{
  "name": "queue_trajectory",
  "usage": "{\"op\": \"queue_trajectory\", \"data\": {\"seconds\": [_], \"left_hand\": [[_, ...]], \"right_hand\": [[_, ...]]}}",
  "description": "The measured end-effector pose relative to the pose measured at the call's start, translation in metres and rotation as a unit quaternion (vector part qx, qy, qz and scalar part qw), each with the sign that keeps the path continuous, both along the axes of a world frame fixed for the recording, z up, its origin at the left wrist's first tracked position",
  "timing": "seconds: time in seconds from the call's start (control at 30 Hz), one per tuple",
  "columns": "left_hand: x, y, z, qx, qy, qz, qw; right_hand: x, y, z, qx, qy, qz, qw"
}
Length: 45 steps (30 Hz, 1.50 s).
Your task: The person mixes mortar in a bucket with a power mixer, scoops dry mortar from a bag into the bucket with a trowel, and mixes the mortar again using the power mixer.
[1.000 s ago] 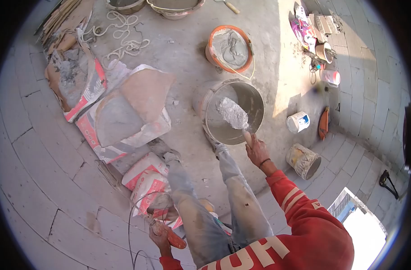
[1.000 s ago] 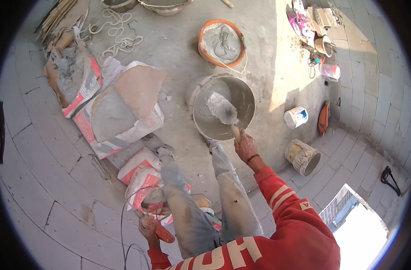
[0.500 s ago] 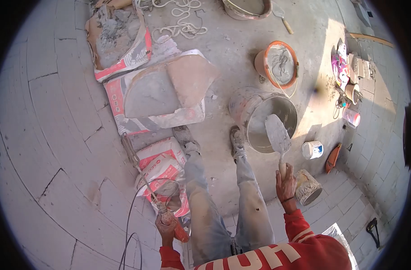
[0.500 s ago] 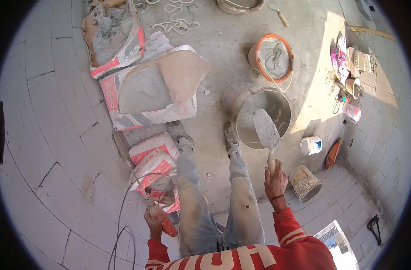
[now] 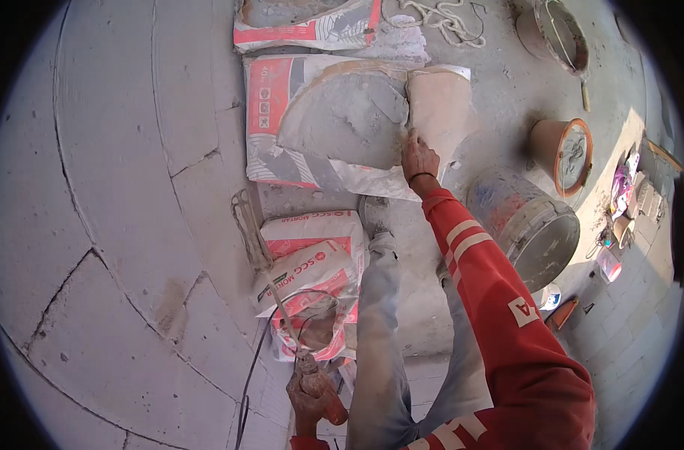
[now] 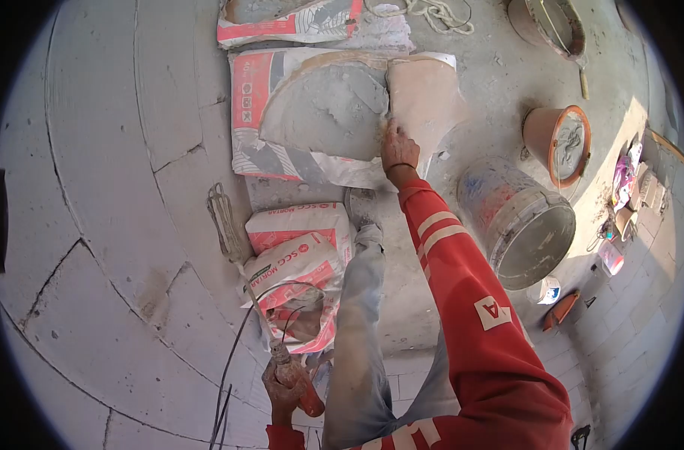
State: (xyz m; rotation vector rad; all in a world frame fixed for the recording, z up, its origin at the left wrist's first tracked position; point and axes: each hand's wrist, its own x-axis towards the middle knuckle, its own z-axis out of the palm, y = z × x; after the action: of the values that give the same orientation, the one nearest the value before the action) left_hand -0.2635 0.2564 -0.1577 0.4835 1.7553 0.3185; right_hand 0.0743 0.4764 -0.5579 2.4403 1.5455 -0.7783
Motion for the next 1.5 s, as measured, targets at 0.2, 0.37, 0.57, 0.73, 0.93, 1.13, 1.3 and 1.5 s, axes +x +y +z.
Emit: {"op": "queue_trajectory", "data": {"seconds": [0.2, 0.37, 0.57, 0.73, 0.93, 1.13, 1.3, 1.5], "left_hand": [[-0.024, -0.048, -0.028, 0.006, 0.009, -0.002, 1.000], [-0.007, -0.039, -0.029, 0.000, -0.023, 0.116, 0.993], [-0.013, -0.049, -0.025, -0.019, -0.005, 0.075, 0.997], [-0.022, -0.062, -0.031, -0.009, -0.015, 0.058, 0.998], [-0.017, -0.054, -0.031, -0.030, -0.012, 0.099, 0.995], [-0.026, -0.062, -0.033, -0.024, 0.026, 0.047, 0.998], [-0.017, -0.031, -0.027, -0.042, 0.018, 0.089, 0.995], [-0.015, -0.030, -0.027, -0.031, 0.005, 0.076, 0.997]], "right_hand": [[-0.004, -0.002, -0.013, -0.004, -0.002, 0.079, 0.997], [-0.016, -0.017, -0.005, -0.077, 0.026, 0.103, 0.991], [-0.040, -0.043, -0.012, -0.106, 0.100, 0.133, 0.980], [-0.046, -0.043, -0.006, -0.144, 0.169, 0.107, 0.969], [-0.055, -0.040, -0.028, -0.121, 0.245, 0.117, 0.955], [-0.095, -0.011, -0.020, -0.184, 0.269, 0.098, 0.940], [-0.087, 0.005, -0.035, -0.142, 0.300, 0.104, 0.938], [-0.083, 0.010, -0.037, -0.077, 0.324, 0.124, 0.935]]}}
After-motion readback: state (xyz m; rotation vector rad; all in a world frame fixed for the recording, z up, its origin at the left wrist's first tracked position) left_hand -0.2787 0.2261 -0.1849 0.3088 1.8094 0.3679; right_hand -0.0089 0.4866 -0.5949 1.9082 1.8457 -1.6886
